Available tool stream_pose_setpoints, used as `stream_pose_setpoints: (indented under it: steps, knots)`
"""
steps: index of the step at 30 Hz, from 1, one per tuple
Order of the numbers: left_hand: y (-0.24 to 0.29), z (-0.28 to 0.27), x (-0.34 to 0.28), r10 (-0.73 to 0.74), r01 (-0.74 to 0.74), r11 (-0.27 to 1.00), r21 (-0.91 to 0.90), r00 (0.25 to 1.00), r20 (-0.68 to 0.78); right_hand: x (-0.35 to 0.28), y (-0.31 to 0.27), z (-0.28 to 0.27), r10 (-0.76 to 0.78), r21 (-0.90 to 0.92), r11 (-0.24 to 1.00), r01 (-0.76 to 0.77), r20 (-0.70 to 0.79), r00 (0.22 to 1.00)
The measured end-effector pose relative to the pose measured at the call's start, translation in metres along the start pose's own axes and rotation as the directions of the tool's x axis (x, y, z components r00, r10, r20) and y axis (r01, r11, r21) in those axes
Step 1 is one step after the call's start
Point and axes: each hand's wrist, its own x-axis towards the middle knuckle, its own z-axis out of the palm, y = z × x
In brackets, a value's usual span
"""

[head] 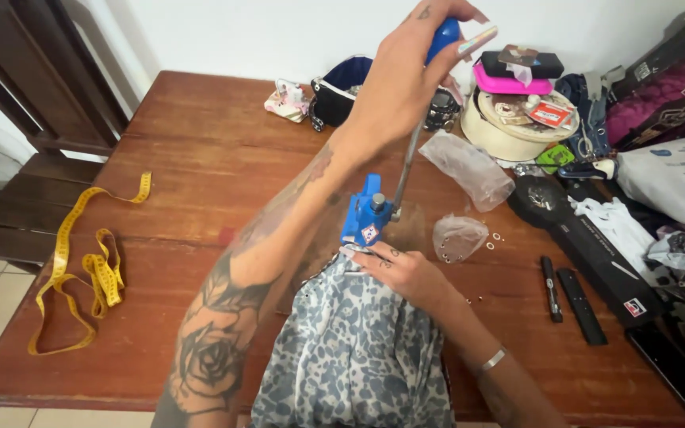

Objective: Attaching metal eyelets to the edge of a leopard-print garment using a manual hand press machine.

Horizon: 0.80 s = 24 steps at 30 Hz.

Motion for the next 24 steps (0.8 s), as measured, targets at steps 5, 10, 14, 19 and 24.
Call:
stream_pose_setpoints:
  steps: [5, 10, 14, 19, 24]
  knots:
    - [0.019, 0.001, -0.014, 0.054, -0.051, 0.993, 0.109, 0.998, -0.020, -0.012, 0.001, 0.011, -0.014, -0.081, 0.997, 0.020, 0.074, 0.997]
    - [0.097, -0.023, -0.047, -0.002, 0.002, 1.000, -0.027, 1.000, 0.004, -0.009, 0.001, 0.010, -0.024, -0.159, 0.986, 0.048, 0.149, 0.989]
    - [0.101, -0.022, -0.098, 0.189, -0.189, 0.981, -0.054, 0.982, 0.002, -0.029, 0.011, 0.031, 0.008, -0.049, 0.999, -0.002, 0.132, 0.991]
    - [0.110, -0.024, -0.166, 0.336, -0.344, 0.936, 0.068, 0.935, 0.109, -0.048, 0.017, 0.053, -0.052, 0.008, 0.999, 0.051, 0.153, 0.987]
    - [0.153, -0.035, -0.189, 0.447, -0.435, 0.894, -0.107, 0.885, 0.129, -0.031, 0.011, 0.025, 0.040, 0.145, 0.988, -0.056, 0.110, 0.993]
